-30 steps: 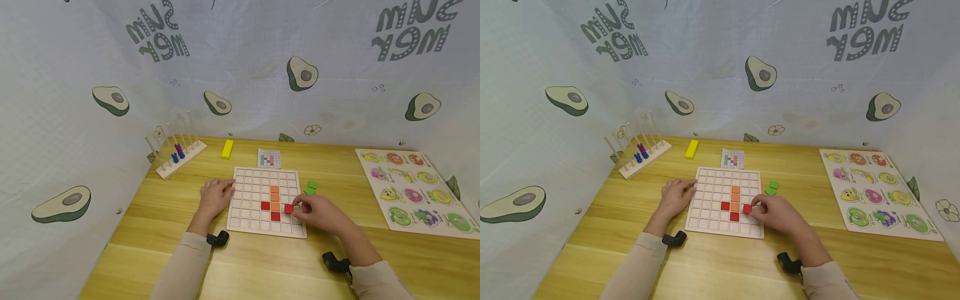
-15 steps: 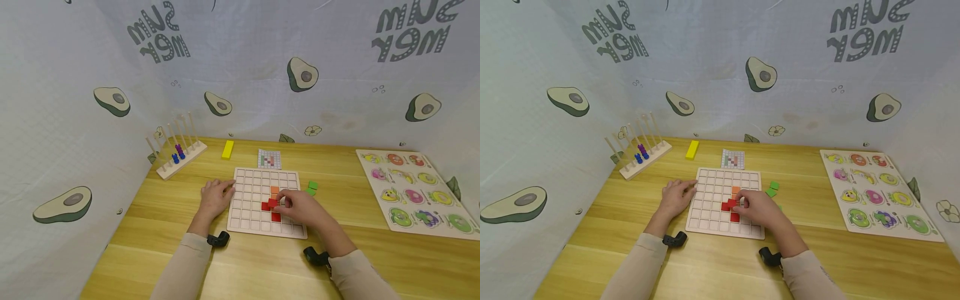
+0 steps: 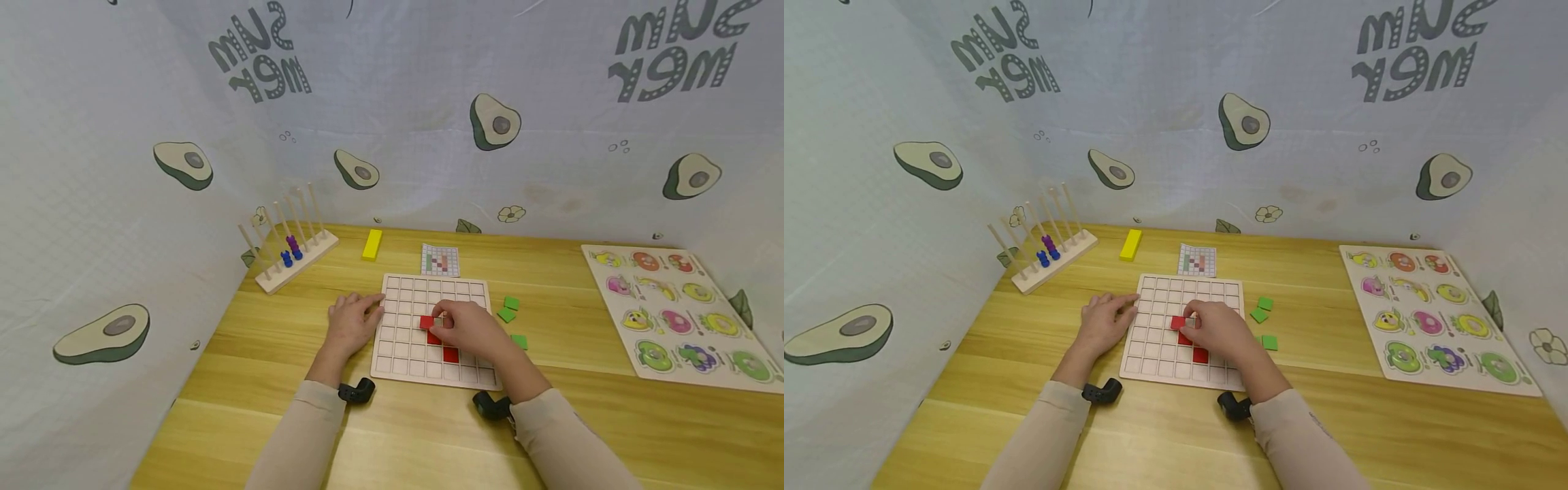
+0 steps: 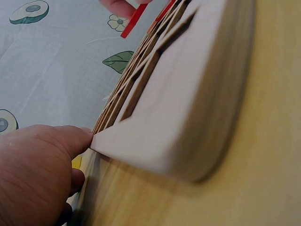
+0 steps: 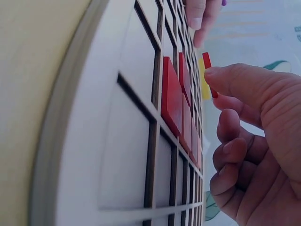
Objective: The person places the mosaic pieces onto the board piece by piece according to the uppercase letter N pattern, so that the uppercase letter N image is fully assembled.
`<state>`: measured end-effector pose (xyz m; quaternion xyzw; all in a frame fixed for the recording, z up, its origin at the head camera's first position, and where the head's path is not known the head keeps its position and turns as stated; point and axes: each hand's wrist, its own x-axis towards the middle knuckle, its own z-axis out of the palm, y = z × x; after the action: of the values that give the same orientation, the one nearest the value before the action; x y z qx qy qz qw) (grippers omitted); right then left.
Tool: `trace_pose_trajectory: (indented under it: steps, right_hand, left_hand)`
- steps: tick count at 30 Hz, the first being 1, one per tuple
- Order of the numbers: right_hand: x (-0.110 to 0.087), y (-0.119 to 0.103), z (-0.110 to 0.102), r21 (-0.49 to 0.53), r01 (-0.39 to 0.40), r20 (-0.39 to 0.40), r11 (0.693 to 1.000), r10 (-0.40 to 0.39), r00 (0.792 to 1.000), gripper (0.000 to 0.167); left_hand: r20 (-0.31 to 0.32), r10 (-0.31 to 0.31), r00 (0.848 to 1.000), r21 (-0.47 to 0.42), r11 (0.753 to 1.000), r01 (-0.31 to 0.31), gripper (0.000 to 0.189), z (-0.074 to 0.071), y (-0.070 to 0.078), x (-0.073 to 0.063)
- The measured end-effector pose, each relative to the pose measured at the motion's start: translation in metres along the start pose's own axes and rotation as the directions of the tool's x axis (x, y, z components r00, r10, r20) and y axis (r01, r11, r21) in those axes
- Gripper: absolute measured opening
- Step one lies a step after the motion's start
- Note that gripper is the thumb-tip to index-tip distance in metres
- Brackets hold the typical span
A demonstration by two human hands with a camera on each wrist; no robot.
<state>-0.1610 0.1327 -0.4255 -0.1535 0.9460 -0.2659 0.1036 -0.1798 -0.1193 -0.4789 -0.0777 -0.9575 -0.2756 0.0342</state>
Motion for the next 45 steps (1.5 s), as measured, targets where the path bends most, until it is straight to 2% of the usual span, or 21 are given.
trace_pose_trajectory:
  steps: [12, 19, 28, 41, 45]
  right_hand:
    - [0.016, -0.007, 0.006, -0.035, -0.028, 0.012, 0.999, 0.028, 1.000, 0.020]
    - [0.018, -0.011, 0.007, -0.032, -0.063, 0.024, 0.997, 0.064, 0.998, 0.020]
    - [0.018, -0.011, 0.008, -0.013, -0.072, 0.033, 0.997, 0.072, 0.997, 0.021]
    - [-0.003, 0.007, -0.006, 0.008, -0.081, -0.031, 0.997, 0.081, 0.996, 0.025]
    - [-0.013, 0.016, -0.015, 0.050, -0.106, -0.023, 0.993, 0.107, 0.994, 0.027]
  left_hand:
    - [0.002, -0.005, 1.000, -0.006, 1.000, 0.005, 0.035, 0.001, 0.000, 0.000]
    - [0.000, -0.005, 1.000, -0.011, 1.000, 0.005, 0.035, 0.000, 0.000, 0.000]
    - [-0.001, -0.006, 1.000, -0.013, 1.000, 0.006, 0.035, 0.000, 0.000, 0.000]
    - [-0.004, -0.008, 1.000, -0.009, 1.000, 0.008, 0.035, 0.001, 0.001, 0.000]
    - [-0.007, -0.005, 1.000, -0.008, 1.000, 0.005, 0.035, 0.001, 0.001, 0.000]
